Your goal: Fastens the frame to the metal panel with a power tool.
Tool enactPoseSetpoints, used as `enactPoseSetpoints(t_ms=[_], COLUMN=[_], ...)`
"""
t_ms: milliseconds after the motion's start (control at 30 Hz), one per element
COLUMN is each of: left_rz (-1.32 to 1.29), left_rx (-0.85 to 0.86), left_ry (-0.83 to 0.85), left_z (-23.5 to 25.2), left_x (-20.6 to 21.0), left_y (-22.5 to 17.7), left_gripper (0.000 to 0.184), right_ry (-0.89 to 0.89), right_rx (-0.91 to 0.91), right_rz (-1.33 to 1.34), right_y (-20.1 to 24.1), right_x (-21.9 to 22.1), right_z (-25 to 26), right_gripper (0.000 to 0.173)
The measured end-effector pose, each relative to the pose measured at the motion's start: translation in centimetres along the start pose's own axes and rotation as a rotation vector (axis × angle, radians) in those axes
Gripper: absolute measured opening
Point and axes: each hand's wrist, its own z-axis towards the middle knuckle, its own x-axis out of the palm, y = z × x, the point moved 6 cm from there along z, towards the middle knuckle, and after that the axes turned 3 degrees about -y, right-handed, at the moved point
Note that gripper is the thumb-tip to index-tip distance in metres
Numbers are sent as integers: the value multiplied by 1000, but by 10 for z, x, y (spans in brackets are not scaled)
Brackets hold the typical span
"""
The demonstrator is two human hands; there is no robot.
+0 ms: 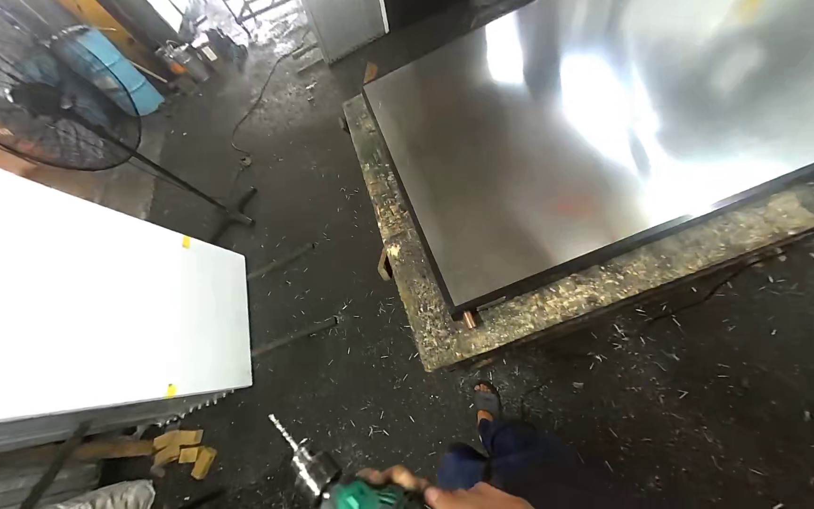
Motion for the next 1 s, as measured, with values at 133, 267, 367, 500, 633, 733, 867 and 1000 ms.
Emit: enactPoseSetpoints(t_ms=[133,267,367,500,633,733,867,1000], left_rz=[251,503,823,1560,2047,2036,2020,2023], left_rx=[-82,-293,-471,-132,371,619,671,662], left_ry=[132,84,198,816,1037,1207,1485,1517], left_z=[54,100,143,255,371,425,447,450], left_x=[16,21,15,26,55,65,65,61], left_y=[13,37,62,87,122,169,219,224], left_gripper=[50,42,38,58,55,53,60,61], right_ry=[-207,-365,-618,-758,-747,-711,-696,-706], right_rx=[94,400,567,838,1056,1169,1257,1341], right_rz=[-101,-85,-149,-286,-282,-237,-264,-254], right_y=[-17,-38,-53,-55,-55,-55,-59,-61], right_x=[-30,-51,-60,-80,-85,-79,-70,-66], right_z=[16,18,10,12,32,65,111,137], right_gripper=[86,91,92,92,92,87,86,89])
